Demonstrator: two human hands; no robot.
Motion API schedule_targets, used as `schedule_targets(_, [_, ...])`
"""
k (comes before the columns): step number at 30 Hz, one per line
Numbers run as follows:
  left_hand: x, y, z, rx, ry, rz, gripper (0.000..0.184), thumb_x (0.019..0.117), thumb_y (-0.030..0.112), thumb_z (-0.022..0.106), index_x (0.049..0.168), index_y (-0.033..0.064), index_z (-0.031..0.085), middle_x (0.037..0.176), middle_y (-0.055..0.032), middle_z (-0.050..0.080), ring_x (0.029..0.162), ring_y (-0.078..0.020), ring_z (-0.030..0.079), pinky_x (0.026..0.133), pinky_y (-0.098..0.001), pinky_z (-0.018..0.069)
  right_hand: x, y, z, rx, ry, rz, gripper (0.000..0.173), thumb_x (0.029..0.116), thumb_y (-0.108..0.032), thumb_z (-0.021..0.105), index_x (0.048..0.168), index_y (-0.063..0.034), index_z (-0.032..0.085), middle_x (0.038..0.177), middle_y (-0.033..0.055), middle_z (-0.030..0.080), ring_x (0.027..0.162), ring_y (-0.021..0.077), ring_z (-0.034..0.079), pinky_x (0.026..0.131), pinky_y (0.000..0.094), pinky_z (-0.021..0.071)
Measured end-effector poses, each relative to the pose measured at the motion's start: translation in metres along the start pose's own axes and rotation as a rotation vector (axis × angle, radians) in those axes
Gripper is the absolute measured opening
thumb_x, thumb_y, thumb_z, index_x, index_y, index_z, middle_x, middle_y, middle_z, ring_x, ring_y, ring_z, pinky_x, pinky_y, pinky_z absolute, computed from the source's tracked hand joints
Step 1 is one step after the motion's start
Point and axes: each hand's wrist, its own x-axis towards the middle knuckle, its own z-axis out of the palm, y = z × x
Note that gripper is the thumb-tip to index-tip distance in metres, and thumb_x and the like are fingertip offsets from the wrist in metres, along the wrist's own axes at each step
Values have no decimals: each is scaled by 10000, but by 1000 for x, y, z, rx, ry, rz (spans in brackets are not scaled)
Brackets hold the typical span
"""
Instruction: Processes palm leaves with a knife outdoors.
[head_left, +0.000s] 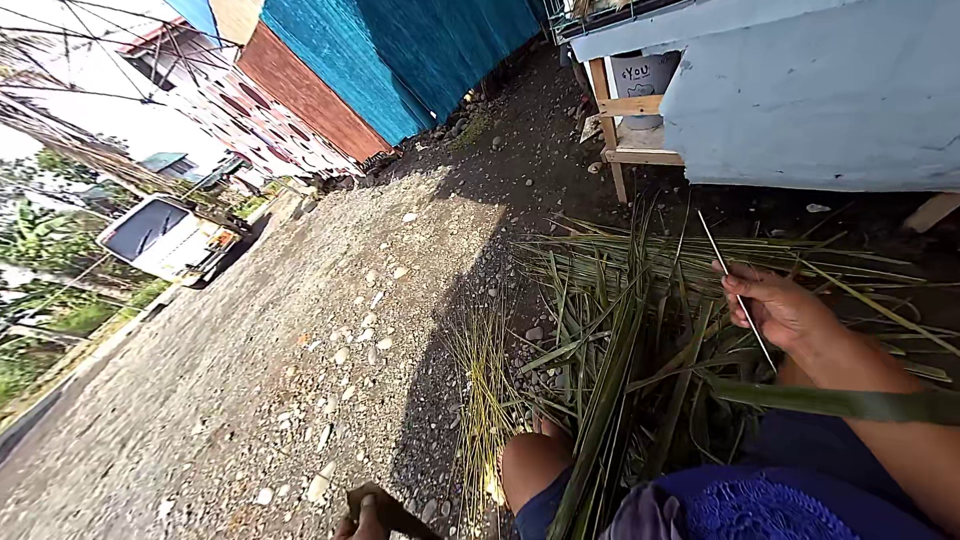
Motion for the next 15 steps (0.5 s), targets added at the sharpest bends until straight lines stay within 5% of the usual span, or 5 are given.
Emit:
schedule_targets(2, [-33,55,41,-313,-125,1,306,1067,145,517,1326,-17,500,1140,-150,578,970,-193,611,836,-410,546,-13,8,16,-82,-203,8,335,1015,-36,532,1345,-38,592,741,-18,584,503,38,510,451,171,448])
schedule_targets(6, [-101,129,110,-495,-388,163,102,1038,30,544,1125,-10,577,912,-51,664,802,-112,685,735,-294,601,-38,24,44,-203,-600,54,538,861,-109,690,1385,-57,575,803,-41,611,528,27,526,487,169,477])
schedule_targets(10, [-163,162,153,-632,-653,235,89,1010,-28,545,1091,-27,581,906,-82,706,798,-159,722,743,-336,632,-59,34,58,-261,-925,160,615,817,-188,787,1398,-133,595,872,-61,651,562,0,531,506,155,466])
schedule_targets(13, [-205,166,168,-667,-800,178,102,989,-50,573,1090,-57,587,897,-106,709,769,-177,726,729,-348,639,-65,42,60,-181,-997,245,804,827,-185,773,1549,-179,418,827,-56,635,555,13,548,516,170,491])
schedule_targets(15, [-226,161,171,-665,-907,133,57,964,-59,601,1016,-35,599,855,-95,715,744,-181,727,731,-363,642,-64,47,59,-33,-942,273,742,841,-181,743,1503,-222,410,731,-54,597,528,31,543,506,189,486])
